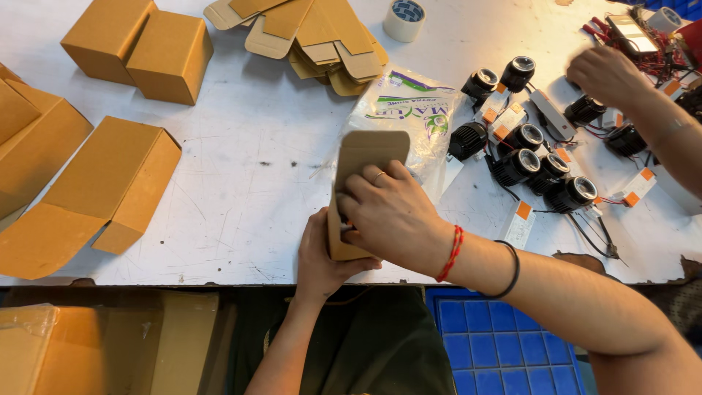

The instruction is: The person packs small black cylindrical electronic components and white power adapters into cardboard boxes. They place each item into a plastic bag, then into a box, and close the box. The process is repeated for multiple units.

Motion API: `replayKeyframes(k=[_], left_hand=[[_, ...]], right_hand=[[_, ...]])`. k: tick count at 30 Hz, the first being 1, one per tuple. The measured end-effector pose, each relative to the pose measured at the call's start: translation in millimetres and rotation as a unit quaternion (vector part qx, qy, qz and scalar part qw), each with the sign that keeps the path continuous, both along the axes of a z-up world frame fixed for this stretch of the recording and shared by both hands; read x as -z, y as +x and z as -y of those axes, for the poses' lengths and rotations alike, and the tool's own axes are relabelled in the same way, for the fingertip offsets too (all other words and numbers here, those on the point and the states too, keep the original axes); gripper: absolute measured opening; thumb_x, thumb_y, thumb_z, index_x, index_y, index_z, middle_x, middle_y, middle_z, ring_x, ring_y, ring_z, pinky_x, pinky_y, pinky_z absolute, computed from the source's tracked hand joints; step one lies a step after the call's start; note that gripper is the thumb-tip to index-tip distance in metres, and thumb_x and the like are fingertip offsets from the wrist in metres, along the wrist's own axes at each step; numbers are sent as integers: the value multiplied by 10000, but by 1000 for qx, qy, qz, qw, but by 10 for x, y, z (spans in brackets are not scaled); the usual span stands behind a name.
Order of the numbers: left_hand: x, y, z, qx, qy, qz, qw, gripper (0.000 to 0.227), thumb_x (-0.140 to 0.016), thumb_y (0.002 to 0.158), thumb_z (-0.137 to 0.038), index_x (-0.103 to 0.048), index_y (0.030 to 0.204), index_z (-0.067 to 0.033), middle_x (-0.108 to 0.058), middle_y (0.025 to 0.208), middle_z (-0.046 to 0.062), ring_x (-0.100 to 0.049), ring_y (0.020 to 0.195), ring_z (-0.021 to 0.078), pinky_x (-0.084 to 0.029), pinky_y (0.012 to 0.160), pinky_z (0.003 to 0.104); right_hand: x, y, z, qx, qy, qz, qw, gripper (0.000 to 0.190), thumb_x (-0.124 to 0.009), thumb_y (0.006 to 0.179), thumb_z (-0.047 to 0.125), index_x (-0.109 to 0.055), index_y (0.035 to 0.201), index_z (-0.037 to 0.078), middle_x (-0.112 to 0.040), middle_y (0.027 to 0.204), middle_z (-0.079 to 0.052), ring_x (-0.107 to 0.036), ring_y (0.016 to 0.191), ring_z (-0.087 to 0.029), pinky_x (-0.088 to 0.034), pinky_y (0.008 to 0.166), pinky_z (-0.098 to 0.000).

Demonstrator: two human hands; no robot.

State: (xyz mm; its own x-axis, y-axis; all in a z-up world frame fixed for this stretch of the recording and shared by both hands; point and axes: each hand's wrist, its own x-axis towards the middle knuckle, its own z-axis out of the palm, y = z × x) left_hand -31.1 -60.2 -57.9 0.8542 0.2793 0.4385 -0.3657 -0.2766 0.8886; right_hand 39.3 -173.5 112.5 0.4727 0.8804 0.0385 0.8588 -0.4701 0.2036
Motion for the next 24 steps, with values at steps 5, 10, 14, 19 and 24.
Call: replayKeyframes(k=[5, 10, 14, 19, 24], left_hand=[[-2, 2, 20, -30, 22, 16, 999, 1027, -985, 568, -484, -507, 1353, -26, -613, 1201, 108, -668, 1062, 270, -577, 866, 380], [-1, -8, 29, -32, 22, 14, 999, 1028, -982, 567, -496, -519, 1361, -37, -623, 1183, 104, -676, 1054, 266, -586, 877, 383], [-14, -10, 36, -48, 54, 36, 997, 1006, -980, 572, -495, -513, 1338, -41, -637, 1180, 99, -656, 1075, 294, -568, 895, 408], [-15, -7, 22, -50, 92, 57, 993, 990, -964, 570, -512, -510, 1313, -41, -634, 1207, 113, -635, 1104, 324, -546, 917, 439], [-44, -1, 23, -51, 73, 31, 996, 987, -941, 590, -565, -509, 1311, -48, -648, 1174, 101, -667, 1058, 304, -571, 871, 416]], right_hand=[[79, 5, 52, -92, 121, -8, 988, 380, -780, 684, 295, -709, 1001, 97, -692, 1074, -26, -569, 1068, -228, -435, 909, -371], [62, 74, 74, -79, 133, -88, 984, 366, -797, 676, 256, -662, 976, 93, -696, 976, -23, -589, 1032, -237, -423, 874, -387], [33, 43, 56, -30, 147, -126, 981, 377, -807, 656, 240, -599, 932, 89, -671, 823, -37, -629, 934, -247, -422, 842, -392], [74, 16, 64, -32, 165, -137, 976, 334, -812, 691, 228, -564, 874, 100, -653, 774, -26, -648, 832, -232, -429, 835, -377], [65, 106, 174, -38, 225, -179, 957, 328, -816, 729, 244, -547, 831, 87, -651, 777, 5, -640, 772, -219, -423, 851, -369]])
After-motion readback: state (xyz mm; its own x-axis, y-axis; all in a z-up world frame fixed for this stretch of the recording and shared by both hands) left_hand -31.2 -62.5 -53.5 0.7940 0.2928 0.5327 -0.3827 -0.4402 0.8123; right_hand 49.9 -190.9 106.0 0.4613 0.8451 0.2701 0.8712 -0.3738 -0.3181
